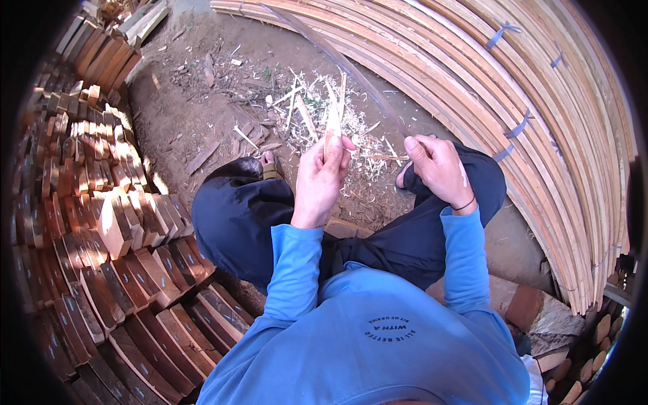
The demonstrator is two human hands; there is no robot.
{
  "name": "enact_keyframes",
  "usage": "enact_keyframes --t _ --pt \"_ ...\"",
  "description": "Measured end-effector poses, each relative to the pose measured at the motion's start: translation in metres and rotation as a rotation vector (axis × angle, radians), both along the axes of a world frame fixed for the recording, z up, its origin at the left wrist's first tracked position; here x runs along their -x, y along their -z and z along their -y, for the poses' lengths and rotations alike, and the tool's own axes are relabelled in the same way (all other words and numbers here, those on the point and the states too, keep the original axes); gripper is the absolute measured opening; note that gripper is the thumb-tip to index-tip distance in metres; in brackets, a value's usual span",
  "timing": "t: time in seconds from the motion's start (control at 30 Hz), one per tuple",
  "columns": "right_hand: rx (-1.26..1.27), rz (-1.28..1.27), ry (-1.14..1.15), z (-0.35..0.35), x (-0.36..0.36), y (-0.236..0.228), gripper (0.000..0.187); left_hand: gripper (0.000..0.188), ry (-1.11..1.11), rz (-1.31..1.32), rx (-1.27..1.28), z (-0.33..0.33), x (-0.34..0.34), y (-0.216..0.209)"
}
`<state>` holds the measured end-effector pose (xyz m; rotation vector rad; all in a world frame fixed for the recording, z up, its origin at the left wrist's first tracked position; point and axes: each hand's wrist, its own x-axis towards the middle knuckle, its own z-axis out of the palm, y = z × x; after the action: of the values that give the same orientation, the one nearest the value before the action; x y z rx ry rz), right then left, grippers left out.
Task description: The person shaves a small wooden stick using a large blade held with both hands, producing wood shavings on the ground.
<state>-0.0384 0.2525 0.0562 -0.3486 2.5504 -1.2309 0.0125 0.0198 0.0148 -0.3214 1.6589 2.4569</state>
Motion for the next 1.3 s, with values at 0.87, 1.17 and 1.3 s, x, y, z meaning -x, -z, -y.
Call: enact_keyframes --t 0.87,1.17,1.3 --pt "-0.444 -0.294 0.058 0.046 0.017 0.018 0.062 0.035 -0.199 -0.036 0.707 -0.005 -0.001 0.021" --pt "-0.227 -0.12 -0.044 0.024 -0.004 -0.01 0.062 0.035 -0.207 -0.028 0.776 -0.006 0.001 0.016" --pt "-0.309 -0.064 -0.104 0.027 -0.025 -0.032 0.059 0.032 -0.26 -0.114 0.926 -0.008 0.0 0.013"
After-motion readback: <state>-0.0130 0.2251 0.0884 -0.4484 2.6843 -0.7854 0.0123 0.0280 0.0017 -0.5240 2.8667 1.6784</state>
